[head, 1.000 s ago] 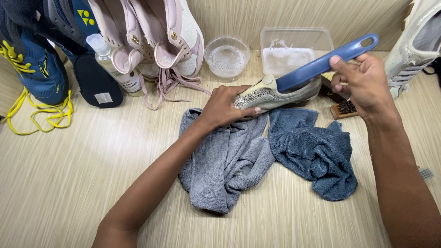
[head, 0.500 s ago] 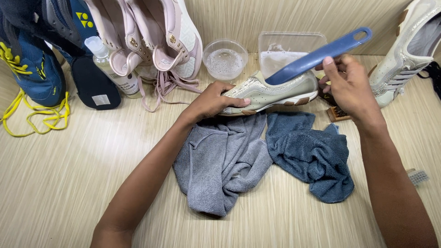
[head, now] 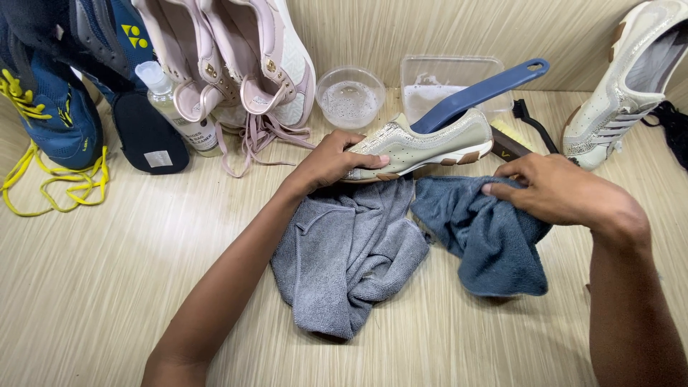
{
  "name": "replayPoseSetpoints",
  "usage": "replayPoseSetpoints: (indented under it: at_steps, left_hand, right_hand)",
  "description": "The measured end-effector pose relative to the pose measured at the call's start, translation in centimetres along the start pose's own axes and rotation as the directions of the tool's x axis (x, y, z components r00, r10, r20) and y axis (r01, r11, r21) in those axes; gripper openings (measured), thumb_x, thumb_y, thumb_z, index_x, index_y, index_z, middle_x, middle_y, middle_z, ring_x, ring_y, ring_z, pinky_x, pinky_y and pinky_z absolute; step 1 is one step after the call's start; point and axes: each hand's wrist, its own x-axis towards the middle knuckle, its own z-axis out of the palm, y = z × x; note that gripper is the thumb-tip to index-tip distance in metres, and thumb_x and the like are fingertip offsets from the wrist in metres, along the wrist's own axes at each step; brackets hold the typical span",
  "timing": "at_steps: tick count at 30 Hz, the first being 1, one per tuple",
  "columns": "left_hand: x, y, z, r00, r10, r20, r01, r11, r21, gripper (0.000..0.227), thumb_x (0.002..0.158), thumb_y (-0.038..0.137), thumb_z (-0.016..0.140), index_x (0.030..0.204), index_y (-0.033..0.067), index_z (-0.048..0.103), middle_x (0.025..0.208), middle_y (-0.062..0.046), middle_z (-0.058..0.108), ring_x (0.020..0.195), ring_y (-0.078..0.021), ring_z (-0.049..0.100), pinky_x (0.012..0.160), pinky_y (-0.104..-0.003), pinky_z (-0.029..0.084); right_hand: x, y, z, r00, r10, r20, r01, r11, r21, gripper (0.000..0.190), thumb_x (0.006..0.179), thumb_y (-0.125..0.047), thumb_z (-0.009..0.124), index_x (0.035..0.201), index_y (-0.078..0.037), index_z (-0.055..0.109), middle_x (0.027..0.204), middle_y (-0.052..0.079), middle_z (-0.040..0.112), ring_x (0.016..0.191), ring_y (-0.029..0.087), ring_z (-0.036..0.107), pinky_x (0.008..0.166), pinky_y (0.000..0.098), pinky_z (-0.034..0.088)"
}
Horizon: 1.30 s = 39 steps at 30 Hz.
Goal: The person scrubs the exterior and interior of a single light-colored sneaker using a blue brush and cleaning solution, then removes the insole and scrubs it separately before wiping the shoe with a cloth.
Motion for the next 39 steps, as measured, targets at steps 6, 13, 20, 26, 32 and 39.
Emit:
replayPoseSetpoints:
  at_steps: [6,13,20,26,32,39]
  left_hand:
    - [0.1,-0.1,0.0,1.000,0.009,-0.006,-0.009,1.000,0.016,0.051,0.074,0.048,0.076,0.112,0.0145,0.081,0.116,0.001,0.081,0.108,-0.0124,0.072,0.093,-0.024,0.048]
    - [0.1,0.1,0.6,0.996,0.049,-0.079,-0.043,0.996,0.078,0.045,0.072,0.048,0.080,0.098,0.0106,0.082,0.091,-0.014,0.078,0.098,-0.0323,0.073,0.096,-0.040,0.051]
    - [0.3,-0.3,0.5,0.997,0.068,-0.046,-0.069,0.998,-0.014,0.037,0.073,0.043,0.083,0.094,0.0117,0.082,0.086,-0.005,0.074,0.091,-0.0216,0.067,0.091,-0.033,0.050]
    - [0.4,-1.9,0.2,0.985,0.171,0.001,-0.170,0.984,0.051,0.047,0.080,0.048,0.075,0.107,0.0105,0.081,0.108,0.000,0.080,0.100,-0.0115,0.070,0.087,-0.024,0.048]
    - [-0.2,-3.3,2.6,0.821,0.571,-0.023,-0.511,0.751,0.417,0.059,0.088,0.050,0.074,0.130,0.0082,0.071,0.101,-0.004,0.081,0.080,-0.0131,0.071,0.069,-0.029,0.052]
    - [0.0,-3.9,2.5,0.748,0.662,0.042,-0.606,0.656,0.450,0.087,0.078,0.054,0.084,0.139,-0.0028,0.059,0.132,-0.019,0.072,0.118,-0.0292,0.072,0.102,-0.040,0.057]
  right_hand:
    - [1.7,-1.0,2.0,0.876,-0.024,-0.481,0.139,0.969,0.205,0.047,0.104,-0.036,0.059,0.134,-0.001,0.069,0.121,0.031,0.071,0.116,0.052,0.064,0.109,0.0503,0.044]
    - [2.9,-5.4,7.6,0.810,-0.170,-0.561,0.197,0.980,-0.014,0.041,0.109,-0.035,0.059,0.132,-0.004,0.073,0.060,0.013,0.066,0.042,0.019,0.063,0.040,0.0295,0.052]
    - [0.2,-5.4,4.3,0.930,-0.258,-0.262,0.299,0.945,0.135,0.039,0.101,-0.030,0.065,0.128,-0.003,0.073,0.101,0.031,0.076,0.096,0.047,0.076,0.086,0.0595,0.060]
    - [2.1,1.3,0.6,0.952,0.067,-0.300,0.002,0.975,0.222,0.072,0.086,-0.053,0.073,0.143,-0.012,0.061,0.119,0.016,0.075,0.110,0.034,0.069,0.094,0.0474,0.052]
    - [7.8,3.9,1.8,0.840,-0.001,-0.542,0.504,0.371,0.780,0.044,0.103,-0.049,0.059,0.127,-0.012,0.057,0.117,0.010,0.074,0.101,0.015,0.072,0.081,0.0260,0.059]
    - [10.3,6.4,1.9,0.652,0.303,-0.695,0.722,0.034,0.691,0.025,0.107,-0.033,0.074,0.101,-0.019,0.055,0.094,0.001,0.068,0.084,0.016,0.077,0.075,0.0335,0.073]
